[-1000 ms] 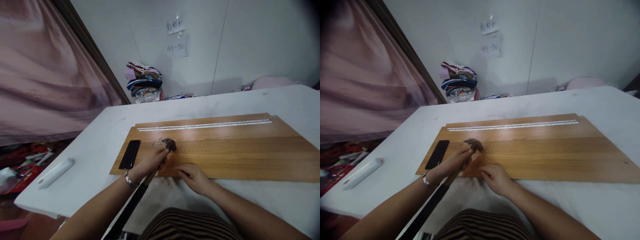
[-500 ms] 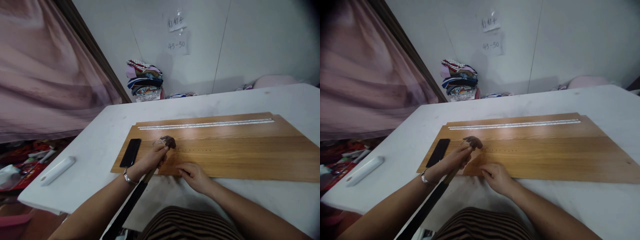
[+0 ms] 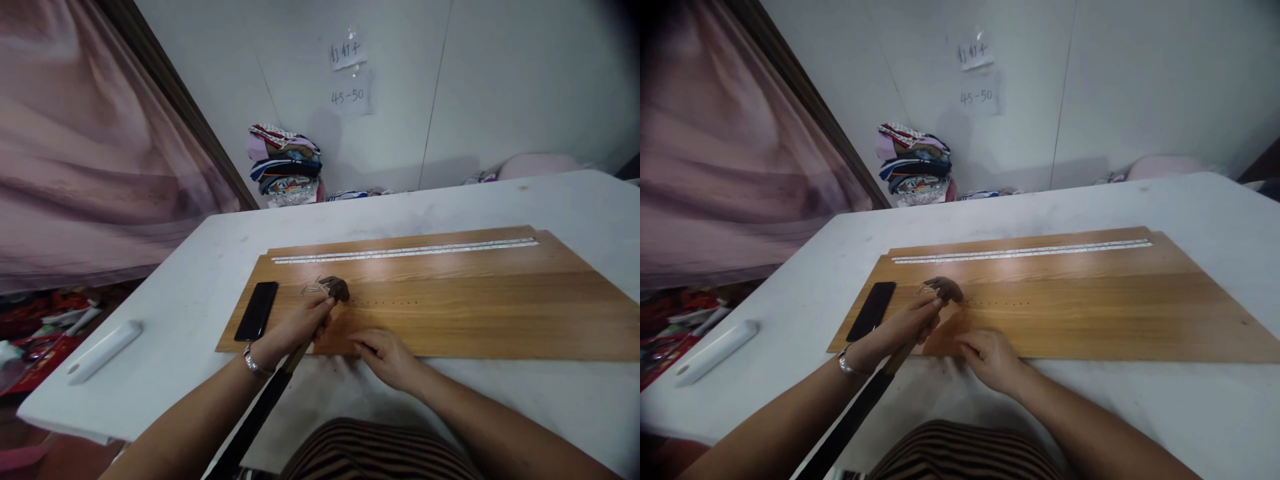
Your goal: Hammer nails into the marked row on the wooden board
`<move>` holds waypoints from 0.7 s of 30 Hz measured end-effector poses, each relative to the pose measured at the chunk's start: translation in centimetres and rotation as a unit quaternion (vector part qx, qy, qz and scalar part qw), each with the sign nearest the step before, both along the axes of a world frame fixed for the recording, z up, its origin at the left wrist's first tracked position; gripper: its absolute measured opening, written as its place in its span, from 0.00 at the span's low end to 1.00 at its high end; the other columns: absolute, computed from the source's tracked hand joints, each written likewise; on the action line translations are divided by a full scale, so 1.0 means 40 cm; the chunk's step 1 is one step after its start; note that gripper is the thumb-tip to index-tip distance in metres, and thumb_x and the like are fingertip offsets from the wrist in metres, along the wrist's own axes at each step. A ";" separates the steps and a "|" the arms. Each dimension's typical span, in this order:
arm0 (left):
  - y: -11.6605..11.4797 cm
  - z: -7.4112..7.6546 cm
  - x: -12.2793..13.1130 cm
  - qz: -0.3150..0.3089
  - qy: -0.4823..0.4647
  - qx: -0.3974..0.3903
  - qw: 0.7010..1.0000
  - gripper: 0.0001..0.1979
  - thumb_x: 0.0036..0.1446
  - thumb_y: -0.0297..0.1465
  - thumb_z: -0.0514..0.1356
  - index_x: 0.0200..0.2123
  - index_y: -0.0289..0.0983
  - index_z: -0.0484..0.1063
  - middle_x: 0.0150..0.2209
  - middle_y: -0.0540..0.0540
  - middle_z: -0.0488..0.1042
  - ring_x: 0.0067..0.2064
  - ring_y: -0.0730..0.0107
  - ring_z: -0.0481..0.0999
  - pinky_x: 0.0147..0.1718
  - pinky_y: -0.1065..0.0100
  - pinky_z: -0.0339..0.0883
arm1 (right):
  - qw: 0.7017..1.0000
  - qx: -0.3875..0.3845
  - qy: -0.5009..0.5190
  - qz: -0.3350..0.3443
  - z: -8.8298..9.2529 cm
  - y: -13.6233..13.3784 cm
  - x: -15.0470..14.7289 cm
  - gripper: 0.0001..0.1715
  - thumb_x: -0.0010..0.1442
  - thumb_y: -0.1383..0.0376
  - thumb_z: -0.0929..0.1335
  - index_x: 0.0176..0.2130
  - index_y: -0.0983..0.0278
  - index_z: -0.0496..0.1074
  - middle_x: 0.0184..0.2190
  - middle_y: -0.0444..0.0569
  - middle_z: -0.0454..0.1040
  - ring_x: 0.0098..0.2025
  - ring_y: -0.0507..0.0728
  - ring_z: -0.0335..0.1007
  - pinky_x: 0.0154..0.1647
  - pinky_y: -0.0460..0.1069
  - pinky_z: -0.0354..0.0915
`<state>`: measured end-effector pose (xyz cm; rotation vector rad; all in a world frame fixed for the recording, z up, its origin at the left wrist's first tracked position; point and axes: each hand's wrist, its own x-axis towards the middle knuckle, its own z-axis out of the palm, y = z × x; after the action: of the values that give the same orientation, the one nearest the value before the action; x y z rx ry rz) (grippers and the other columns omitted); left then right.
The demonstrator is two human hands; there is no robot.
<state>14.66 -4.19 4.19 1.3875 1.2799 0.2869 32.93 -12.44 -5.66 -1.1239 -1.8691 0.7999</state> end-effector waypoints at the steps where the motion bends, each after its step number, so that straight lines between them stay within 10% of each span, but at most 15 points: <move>1: 0.001 0.002 -0.001 -0.001 -0.006 -0.001 1.000 0.22 0.57 0.50 0.53 0.38 0.36 0.66 0.23 0.54 0.64 0.19 0.80 0.61 0.17 0.76 0.57 | 1.000 0.000 0.001 -0.001 0.000 0.000 0.000 0.16 0.64 0.68 0.62 0.44 0.62 0.78 0.38 0.51 0.81 0.39 0.57 0.78 0.40 0.51 0.71; 21: 0.002 0.011 0.000 0.002 -0.016 -0.006 1.000 0.22 0.57 0.50 0.54 0.39 0.36 0.66 0.23 0.54 0.64 0.20 0.80 0.62 0.17 0.76 0.56 | 1.000 -0.007 0.001 0.000 -0.005 0.000 0.000 0.16 0.64 0.67 0.62 0.45 0.61 0.77 0.39 0.51 0.81 0.40 0.57 0.78 0.40 0.51 0.70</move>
<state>14.66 -4.10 4.64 1.3649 1.2560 0.3035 32.95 -12.46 -5.85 -1.1312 -1.8639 0.8156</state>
